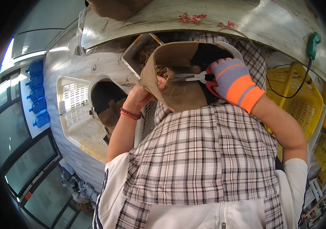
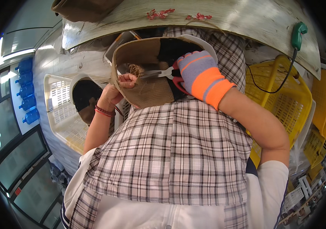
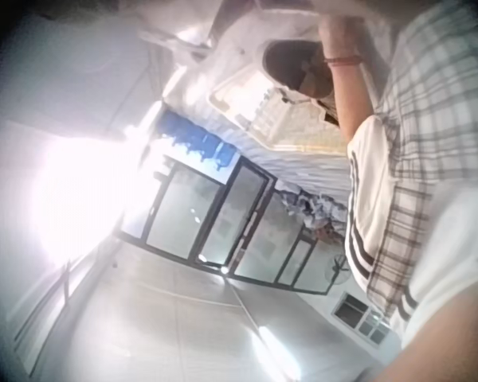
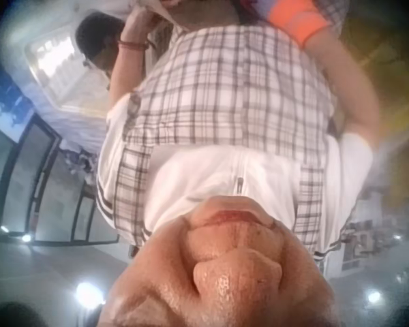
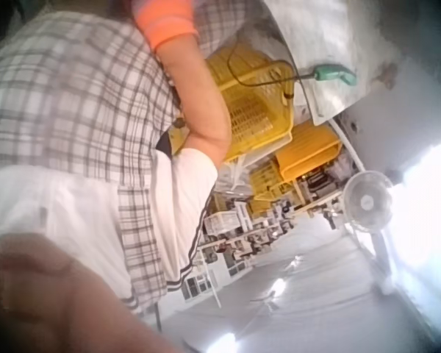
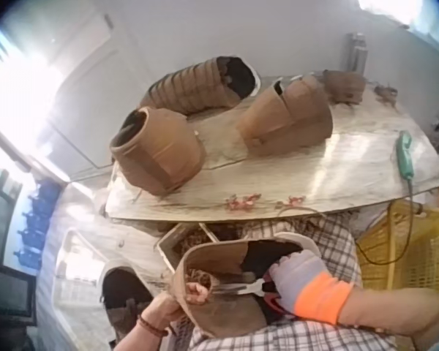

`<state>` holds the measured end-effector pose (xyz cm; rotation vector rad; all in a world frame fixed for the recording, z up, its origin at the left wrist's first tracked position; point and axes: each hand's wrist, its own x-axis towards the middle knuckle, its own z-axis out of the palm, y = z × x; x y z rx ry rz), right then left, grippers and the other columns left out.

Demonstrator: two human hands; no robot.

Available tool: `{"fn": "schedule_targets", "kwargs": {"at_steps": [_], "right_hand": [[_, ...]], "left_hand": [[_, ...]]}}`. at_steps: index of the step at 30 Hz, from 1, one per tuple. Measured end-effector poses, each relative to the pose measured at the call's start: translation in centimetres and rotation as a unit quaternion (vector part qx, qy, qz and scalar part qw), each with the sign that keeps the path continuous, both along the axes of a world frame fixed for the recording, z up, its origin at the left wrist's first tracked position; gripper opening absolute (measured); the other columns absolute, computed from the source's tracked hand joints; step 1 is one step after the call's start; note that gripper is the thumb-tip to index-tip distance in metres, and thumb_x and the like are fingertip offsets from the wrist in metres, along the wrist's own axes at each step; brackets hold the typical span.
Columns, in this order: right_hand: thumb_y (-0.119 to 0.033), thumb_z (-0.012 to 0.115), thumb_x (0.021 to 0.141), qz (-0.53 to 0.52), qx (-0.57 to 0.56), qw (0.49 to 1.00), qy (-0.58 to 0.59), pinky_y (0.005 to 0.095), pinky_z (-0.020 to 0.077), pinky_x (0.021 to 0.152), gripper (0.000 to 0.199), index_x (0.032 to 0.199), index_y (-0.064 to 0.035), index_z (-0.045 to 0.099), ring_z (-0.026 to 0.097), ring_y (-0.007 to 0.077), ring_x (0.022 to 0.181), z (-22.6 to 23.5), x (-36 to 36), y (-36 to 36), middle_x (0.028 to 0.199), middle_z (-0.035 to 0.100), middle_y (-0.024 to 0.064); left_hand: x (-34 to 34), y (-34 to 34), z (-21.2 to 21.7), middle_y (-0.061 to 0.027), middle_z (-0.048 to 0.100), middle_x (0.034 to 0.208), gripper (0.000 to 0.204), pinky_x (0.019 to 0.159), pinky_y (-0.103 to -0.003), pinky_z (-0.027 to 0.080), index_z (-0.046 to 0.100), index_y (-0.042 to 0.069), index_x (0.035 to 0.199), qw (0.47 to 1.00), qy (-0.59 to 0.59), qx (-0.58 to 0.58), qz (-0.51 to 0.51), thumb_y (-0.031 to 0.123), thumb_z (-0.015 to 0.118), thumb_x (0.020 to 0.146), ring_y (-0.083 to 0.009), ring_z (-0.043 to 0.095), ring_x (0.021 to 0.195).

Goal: The person uses a handheld electric cutter to trim the edges of brown shoe uppers, then switches to scissors to trim the interior lining. Finished pieces are placed on the table.

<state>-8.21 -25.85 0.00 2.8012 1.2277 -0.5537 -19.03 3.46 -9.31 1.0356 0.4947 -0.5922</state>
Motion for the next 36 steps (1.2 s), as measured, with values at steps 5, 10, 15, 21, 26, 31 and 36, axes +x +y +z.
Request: {"fn": "schedule_targets", "kwargs": {"at_steps": [5, 10, 15, 21, 26, 31, 36], "right_hand": [[-0.035, 0.074, 0.073, 0.01, -0.016, 1.0, 0.012, 0.0361, 0.0511, 0.078, 0.039, 0.101, -0.0087, 0.068, 0.065, 0.0265, 0.09, 0.5, 0.2, 0.3, 0.096, 0.067, 0.0102], [-0.035, 0.074, 0.073, 0.02, 0.001, 1.0, -0.013, 0.0361, 0.0507, 0.077, 0.038, 0.1, -0.0096, 0.068, 0.065, 0.0265, 0.09, 0.1, 0.2, 0.8, 0.095, 0.067, 0.0092], [-0.034, 0.074, 0.073, 0.035, 0.026, 0.999, -0.023, 0.0364, 0.0503, 0.076, 0.037, 0.101, -0.0102, 0.068, 0.065, 0.0261, 0.091, -0.5, 0.5, 0.8, 0.096, 0.067, 0.009], [-0.032, 0.078, 0.069, 0.052, 0.036, 0.996, -0.057, 0.0382, 0.0482, 0.078, 0.036, 0.097, -0.0114, 0.066, 0.061, 0.028, 0.09, -0.3, 0.6, 0.2, 0.093, 0.064, 0.0093], [-0.034, 0.079, 0.07, 0.057, 0.046, 0.996, -0.051, 0.0368, 0.0485, 0.077, 0.042, 0.102, -0.0098, 0.067, 0.062, 0.0262, 0.091, -0.8, 0.9, 0.4, 0.097, 0.066, 0.0095], [-0.034, 0.078, 0.071, 0.064, 0.075, 0.993, -0.069, 0.037, 0.0488, 0.075, 0.039, 0.1, -0.0106, 0.067, 0.063, 0.0259, 0.089, -1.2, 1.1, 0.4, 0.094, 0.066, 0.0095], [-0.032, 0.076, 0.073, 0.067, 0.091, 0.991, -0.076, 0.0382, 0.0484, 0.075, 0.033, 0.096, -0.0113, 0.065, 0.062, 0.0282, 0.087, -1.3, 1.2, 0.6, 0.092, 0.064, 0.0095]], "left_hand": [[-0.1, 0.0, -0.1, -0.002, 0.069, 0.09, 0.021, 0.054, -0.021, 0.049, 0.069, 0.001, 0.102, 1.0, 0.01, -0.007, 0.022, 0.009, 0.073, 0.083, -0.0089, 0.065, 0.071], [-0.2, 0.2, -1.0, -0.0028, 0.069, 0.096, 0.021, 0.073, -0.026, 0.054, 0.069, 0.002, 0.105, 0.997, 0.035, -0.062, 0.033, 0.007, 0.072, 0.085, -0.0114, 0.066, 0.084], [-0.1, 0.1, -1.4, -0.0035, 0.069, 0.099, 0.02, 0.081, -0.028, 0.053, 0.069, 0.002, 0.105, 0.994, 0.031, -0.1, 0.033, 0.004, 0.072, 0.085, -0.0133, 0.066, 0.088], [-0.2, 0.3, -2.3, -0.0052, 0.07, 0.1, 0.021, 0.082, -0.029, 0.054, 0.069, 0.002, 0.106, 0.992, 0.028, -0.116, 0.028, 0.003, 0.071, 0.086, -0.0143, 0.066, 0.089], [0.2, -0.6, -0.7, -0.0023, 0.068, 0.092, 0.017, 0.078, -0.024, 0.052, 0.066, 0.003, 0.099, 0.995, 0.025, -0.093, 0.036, -0.001, 0.067, 0.082, -0.0119, 0.064, 0.083], [0.3, -0.8, -0.3, 0.0002, 0.067, 0.089, 0.017, 0.076, -0.024, 0.051, 0.067, 0.004, 0.097, 0.994, 0.029, -0.1, 0.039, -0.001, 0.069, 0.081, -0.0098, 0.062, 0.08], [0.5, -1.3, 0.6, 0.0014, 0.065, 0.086, 0.016, 0.076, -0.025, 0.05, 0.067, 0.004, 0.095, 0.995, 0.025, -0.079, 0.056, -0.001, 0.07, 0.08, -0.0101, 0.06, 0.078]]}}
